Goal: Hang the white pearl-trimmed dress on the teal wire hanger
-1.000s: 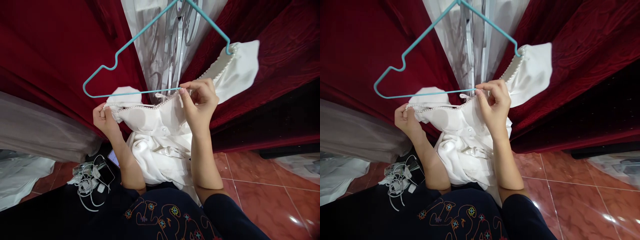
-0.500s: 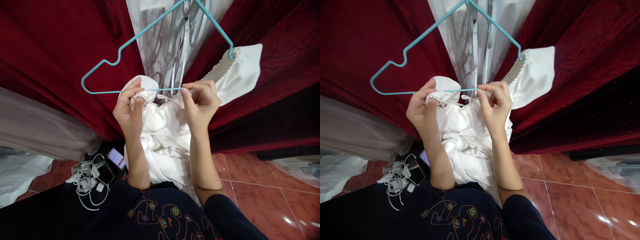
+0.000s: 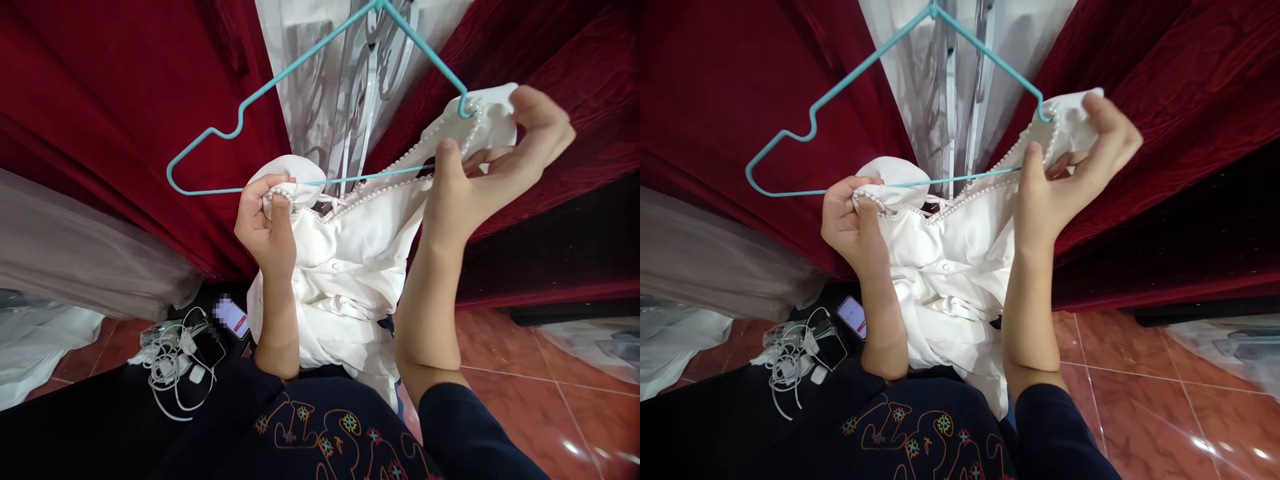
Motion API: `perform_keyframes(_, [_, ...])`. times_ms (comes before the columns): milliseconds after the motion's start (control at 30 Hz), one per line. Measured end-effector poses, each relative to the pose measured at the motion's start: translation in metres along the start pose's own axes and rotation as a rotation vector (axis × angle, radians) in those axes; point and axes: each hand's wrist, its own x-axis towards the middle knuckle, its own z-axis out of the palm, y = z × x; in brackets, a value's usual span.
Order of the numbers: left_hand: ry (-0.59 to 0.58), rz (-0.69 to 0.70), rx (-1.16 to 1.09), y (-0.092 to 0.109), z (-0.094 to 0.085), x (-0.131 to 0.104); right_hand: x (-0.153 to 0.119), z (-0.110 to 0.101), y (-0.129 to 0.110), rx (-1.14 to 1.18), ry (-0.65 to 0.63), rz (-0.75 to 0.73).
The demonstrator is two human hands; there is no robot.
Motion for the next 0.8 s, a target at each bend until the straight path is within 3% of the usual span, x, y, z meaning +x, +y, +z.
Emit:
perform_keyframes(100, [-0.016, 0.002, -0.052, -0.001, -0.003, 0.002, 0.018, -0.004, 0.027, -0.112, -0.172, 0.029])
perform_keyframes(200, [-0.041, -0.022, -0.098, -0.002, -0.006, 0.005, 0.04, -0.013, 0.03, 0.008, -0.373, 0.161])
perform_keyframes(300, [-0.053, -0.027, -0.076, -0.004, -0.008, 0.008, 0.061, -0.019, 0.031, 0.065, -0.353, 0.261])
perform_keyframes(400, [-0.06, -0.039, -0.015, -0.006, -0.008, 0.009, 0.071, -0.02, 0.054, -0.043, -0.261, 0.338])
perform_keyframes(500, [-0.071, -0.065, 0.014, -0.007, -0.008, 0.007, 0.06, -0.019, 0.092, -0.098, -0.149, 0.429])
perform_keyframes(600, [-0.087, -0.099, -0.01, -0.007, -0.009, 0.006, 0.028, -0.03, 0.117, -0.126, -0.108, 0.499])
perform_keyframes(700, [-0.095, -0.123, 0.009, -0.006, -0.008, 0.004, -0.007, -0.055, 0.113, -0.171, -0.056, 0.447])
perform_keyframes(800, [-0.103, -0.117, -0.032, -0.008, -0.005, 0.001, -0.022, -0.081, 0.083, -0.103, -0.027, 0.24])
